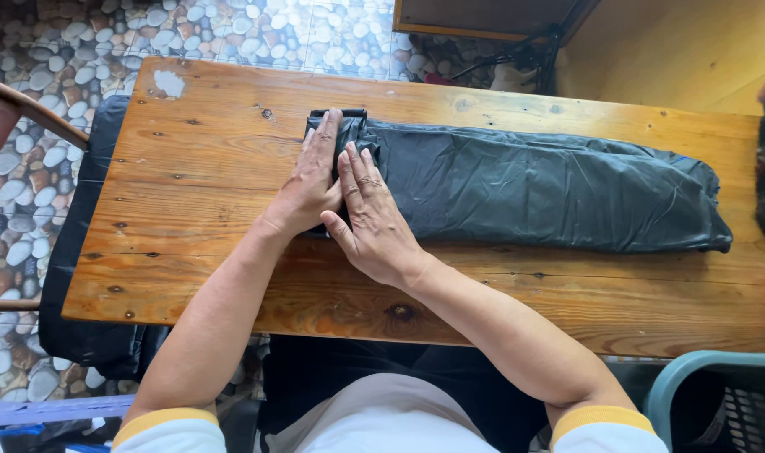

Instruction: The person zips a small black pouch, dusts it with a feather duster, and places it into a green basket. They then retrieve a long black fabric item, unfold it on the table, dust it thoroughly with the duster, and fold it into a compact rectangular shape.

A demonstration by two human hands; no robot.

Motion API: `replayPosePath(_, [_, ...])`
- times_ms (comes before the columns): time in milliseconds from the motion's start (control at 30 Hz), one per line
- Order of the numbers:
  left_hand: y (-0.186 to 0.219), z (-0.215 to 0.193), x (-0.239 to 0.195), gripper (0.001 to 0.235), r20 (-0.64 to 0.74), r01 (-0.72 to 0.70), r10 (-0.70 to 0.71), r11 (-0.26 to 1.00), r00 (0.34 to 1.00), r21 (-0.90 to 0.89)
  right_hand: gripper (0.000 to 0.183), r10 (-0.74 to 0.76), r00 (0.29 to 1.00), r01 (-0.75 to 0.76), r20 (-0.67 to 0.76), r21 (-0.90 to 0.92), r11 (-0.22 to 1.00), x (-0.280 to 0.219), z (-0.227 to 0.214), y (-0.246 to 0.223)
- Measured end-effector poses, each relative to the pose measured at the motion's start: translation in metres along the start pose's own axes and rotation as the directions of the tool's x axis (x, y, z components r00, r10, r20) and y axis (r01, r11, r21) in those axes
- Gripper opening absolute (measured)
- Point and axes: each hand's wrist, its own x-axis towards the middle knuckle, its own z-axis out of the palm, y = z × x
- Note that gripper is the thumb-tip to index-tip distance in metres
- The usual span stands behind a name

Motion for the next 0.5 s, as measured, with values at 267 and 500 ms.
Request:
replayPosePath(267, [0.011,-0.034,-0.004,0.055,-0.117,0.025,-0.106,0.835,0.988,-0.549,0.08,0.037,0.999,-0.037,-0.004,0.06,0.998,-0.001,-0.002,0.005])
replayPosePath(500, [0.017,-0.058,-0.035,0.067,-0.017,0.576,-0.594,0.772,0.804,0.27,0.066,0.017,1.0,-0.017,-0.002,0.078,0.997,-0.001,-0.006,0.006])
